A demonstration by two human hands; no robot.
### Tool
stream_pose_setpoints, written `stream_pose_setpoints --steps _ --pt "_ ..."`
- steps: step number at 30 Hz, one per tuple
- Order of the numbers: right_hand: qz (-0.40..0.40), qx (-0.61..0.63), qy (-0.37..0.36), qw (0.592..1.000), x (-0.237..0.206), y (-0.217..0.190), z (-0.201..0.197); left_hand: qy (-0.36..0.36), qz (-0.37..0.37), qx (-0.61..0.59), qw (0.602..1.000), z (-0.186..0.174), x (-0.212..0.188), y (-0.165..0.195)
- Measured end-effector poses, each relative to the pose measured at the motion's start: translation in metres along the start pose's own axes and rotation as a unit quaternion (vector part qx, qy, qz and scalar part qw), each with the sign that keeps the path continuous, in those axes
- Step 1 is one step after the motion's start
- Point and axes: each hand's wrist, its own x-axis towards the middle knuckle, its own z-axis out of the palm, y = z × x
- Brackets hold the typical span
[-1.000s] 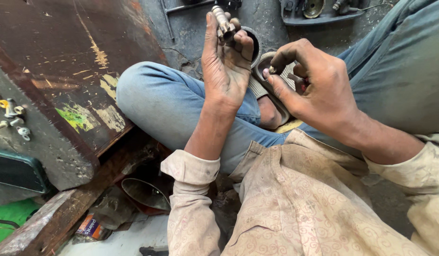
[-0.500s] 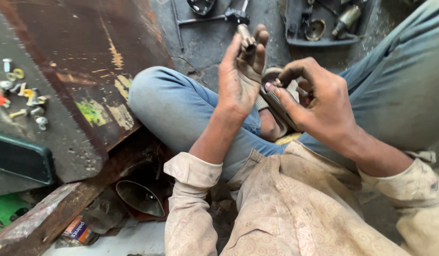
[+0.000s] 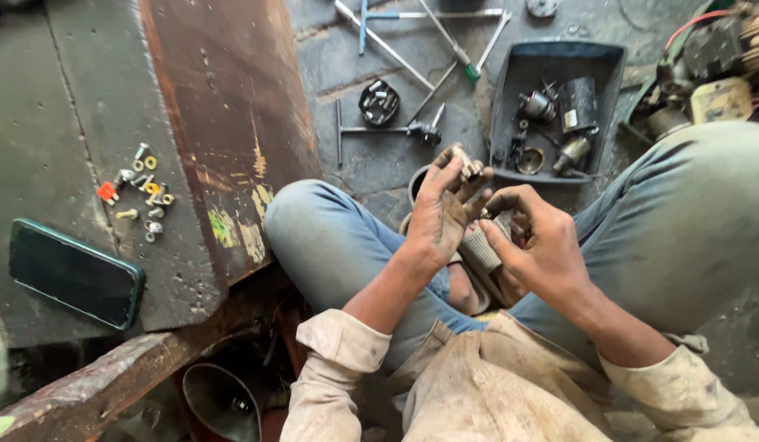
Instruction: The person sits on the floor and assembles a small mechanical component by inserting a cylindrical part into a housing, rotating it to check fit, and wiping it with a cloth. They handle multiple small parts and tools laid out on the floor.
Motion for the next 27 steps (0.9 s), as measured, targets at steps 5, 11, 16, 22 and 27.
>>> stream_pose_setpoints --steps 5,11,16,22,27 --pt "0.004 0.018 0.013 1.0 0.004 0.001 0.0 -0.005 -0.019 0.017 1.0 0.01 0.0 0.001" --pt "0.001 0.017 0.024 1.0 0.001 0.007 -0.001 -0.021 -0.022 -0.002 1.0 0.009 -0.003 -0.006" --pt "-0.024 0.009 0.041 0.999 0.004 0.008 -0.001 -0.022 0.005 0.002 1.0 0.01 0.0 -0.007" --pt "-0.026 0.01 0.045 0.999 0.006 0.006 -0.001 -0.016 -0.011 0.009 1.0 0.012 0.001 -0.007" --pt "-0.034 -0.014 0.061 0.997 0.006 0.007 0.001 0.003 -0.022 0.027 0.999 0.006 0.0 -0.009"
